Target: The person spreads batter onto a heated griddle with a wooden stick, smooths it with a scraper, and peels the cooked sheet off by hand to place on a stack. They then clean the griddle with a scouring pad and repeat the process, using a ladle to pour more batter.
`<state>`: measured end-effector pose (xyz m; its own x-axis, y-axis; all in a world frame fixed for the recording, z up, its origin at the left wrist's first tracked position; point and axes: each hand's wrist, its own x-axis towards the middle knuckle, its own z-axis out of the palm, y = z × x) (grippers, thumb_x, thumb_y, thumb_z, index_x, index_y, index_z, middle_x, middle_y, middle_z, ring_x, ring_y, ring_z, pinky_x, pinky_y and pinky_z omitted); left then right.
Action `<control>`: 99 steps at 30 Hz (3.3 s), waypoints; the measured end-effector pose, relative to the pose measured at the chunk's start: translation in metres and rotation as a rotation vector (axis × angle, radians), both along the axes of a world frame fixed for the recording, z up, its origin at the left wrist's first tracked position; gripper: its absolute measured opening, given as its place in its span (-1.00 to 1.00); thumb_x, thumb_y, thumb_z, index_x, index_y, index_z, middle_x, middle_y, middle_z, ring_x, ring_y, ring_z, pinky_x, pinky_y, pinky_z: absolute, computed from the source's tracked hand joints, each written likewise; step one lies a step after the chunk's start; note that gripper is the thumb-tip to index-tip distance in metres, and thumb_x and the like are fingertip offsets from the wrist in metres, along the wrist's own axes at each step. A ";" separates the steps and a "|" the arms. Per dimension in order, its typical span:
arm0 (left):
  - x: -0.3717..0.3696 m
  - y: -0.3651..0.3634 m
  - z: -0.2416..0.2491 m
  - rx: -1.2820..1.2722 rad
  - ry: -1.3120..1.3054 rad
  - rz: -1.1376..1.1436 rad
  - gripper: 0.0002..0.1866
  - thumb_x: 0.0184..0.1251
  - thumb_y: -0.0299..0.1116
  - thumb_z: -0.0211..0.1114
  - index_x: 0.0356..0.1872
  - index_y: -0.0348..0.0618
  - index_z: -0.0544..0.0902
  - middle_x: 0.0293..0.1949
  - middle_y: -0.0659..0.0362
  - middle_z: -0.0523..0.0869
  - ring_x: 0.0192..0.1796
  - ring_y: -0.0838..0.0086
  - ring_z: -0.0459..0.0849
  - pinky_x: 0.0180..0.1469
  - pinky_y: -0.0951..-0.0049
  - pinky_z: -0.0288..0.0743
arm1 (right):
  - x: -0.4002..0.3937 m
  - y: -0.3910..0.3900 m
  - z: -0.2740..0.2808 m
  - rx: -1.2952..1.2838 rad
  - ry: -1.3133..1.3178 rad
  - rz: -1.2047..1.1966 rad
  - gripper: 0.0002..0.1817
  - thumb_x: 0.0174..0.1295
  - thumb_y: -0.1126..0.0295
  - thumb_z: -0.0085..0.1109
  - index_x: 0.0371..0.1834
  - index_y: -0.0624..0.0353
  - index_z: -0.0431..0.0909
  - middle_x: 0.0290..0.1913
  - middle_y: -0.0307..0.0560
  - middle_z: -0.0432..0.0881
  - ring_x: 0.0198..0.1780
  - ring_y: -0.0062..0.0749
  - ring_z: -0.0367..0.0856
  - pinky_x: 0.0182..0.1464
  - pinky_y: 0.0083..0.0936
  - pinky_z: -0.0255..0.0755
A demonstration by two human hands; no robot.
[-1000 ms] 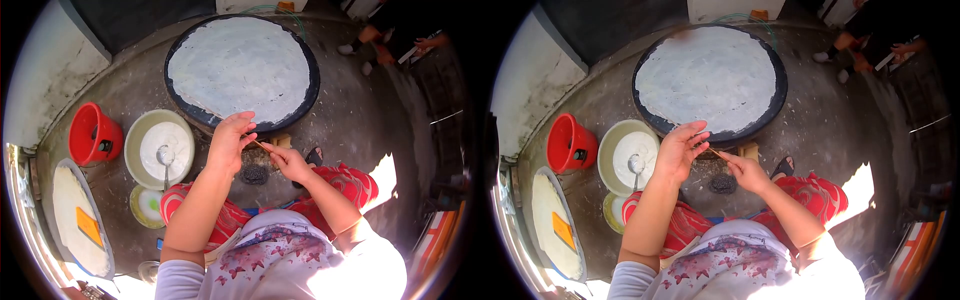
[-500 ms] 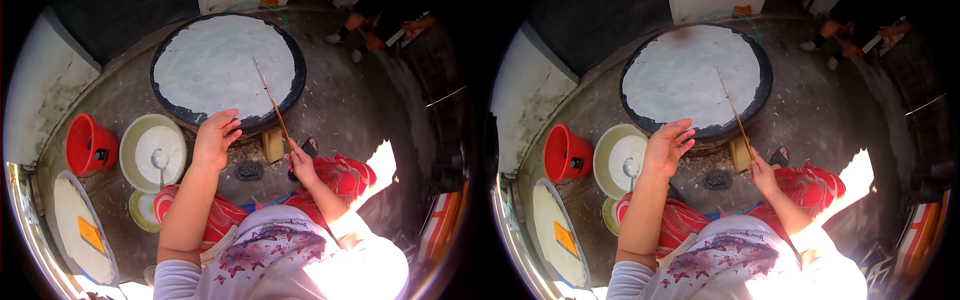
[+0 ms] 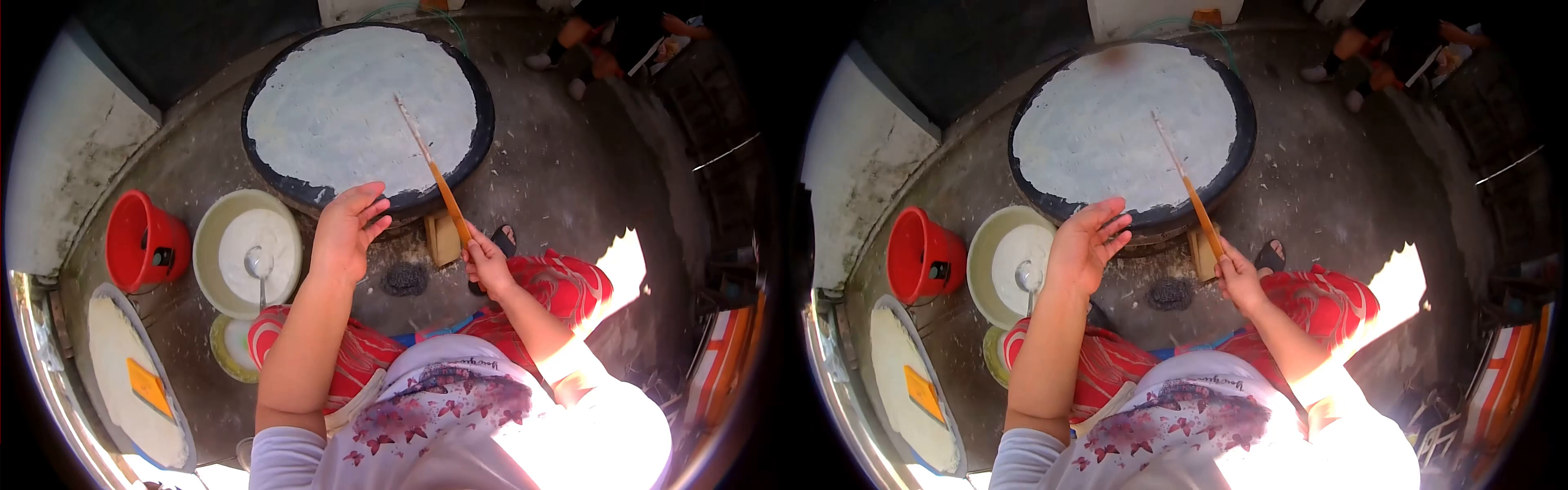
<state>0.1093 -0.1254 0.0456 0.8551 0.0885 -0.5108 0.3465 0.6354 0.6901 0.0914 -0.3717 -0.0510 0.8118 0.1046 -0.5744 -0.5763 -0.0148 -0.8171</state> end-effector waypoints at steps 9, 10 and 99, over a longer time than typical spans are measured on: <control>-0.004 -0.003 0.005 0.009 -0.032 -0.001 -0.72 0.20 -0.41 0.12 -0.06 -0.24 0.50 -0.07 0.17 0.56 -0.04 0.45 0.52 -0.03 0.42 0.42 | 0.025 0.036 0.034 -0.159 -0.349 0.417 -0.56 0.38 0.40 -0.26 0.33 -0.07 0.18 -0.42 -0.26 0.50 -0.63 -0.72 0.38 -0.63 -0.75 0.29; -0.005 -0.004 0.006 0.058 -0.059 -0.007 -0.72 0.20 -0.40 0.12 -0.06 -0.23 0.50 -0.09 0.19 0.56 -0.05 0.48 0.51 -0.04 0.44 0.41 | 0.027 0.048 0.038 -0.142 -0.320 0.470 -0.56 0.37 0.41 -0.25 0.33 -0.06 0.19 -0.42 -0.24 0.53 -0.63 -0.70 0.43 -0.62 -0.74 0.33; -0.126 0.036 0.060 2.071 -0.752 -0.223 -0.52 -0.01 -0.51 0.17 0.04 -0.39 0.43 -0.09 -0.10 0.55 -0.19 0.13 0.55 -0.15 0.28 0.46 | 0.039 0.076 0.143 -0.639 -1.018 1.078 -0.65 -0.02 0.28 0.26 -0.20 0.16 0.41 -0.32 -0.04 0.57 -0.21 -0.07 0.53 -0.12 -0.29 0.39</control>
<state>-0.0166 -0.0898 0.1058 0.8614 -0.1854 0.4729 -0.2858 -0.9465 0.1496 0.1303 -0.2958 0.0919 0.5750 0.8171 -0.0414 0.6772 -0.5036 -0.5364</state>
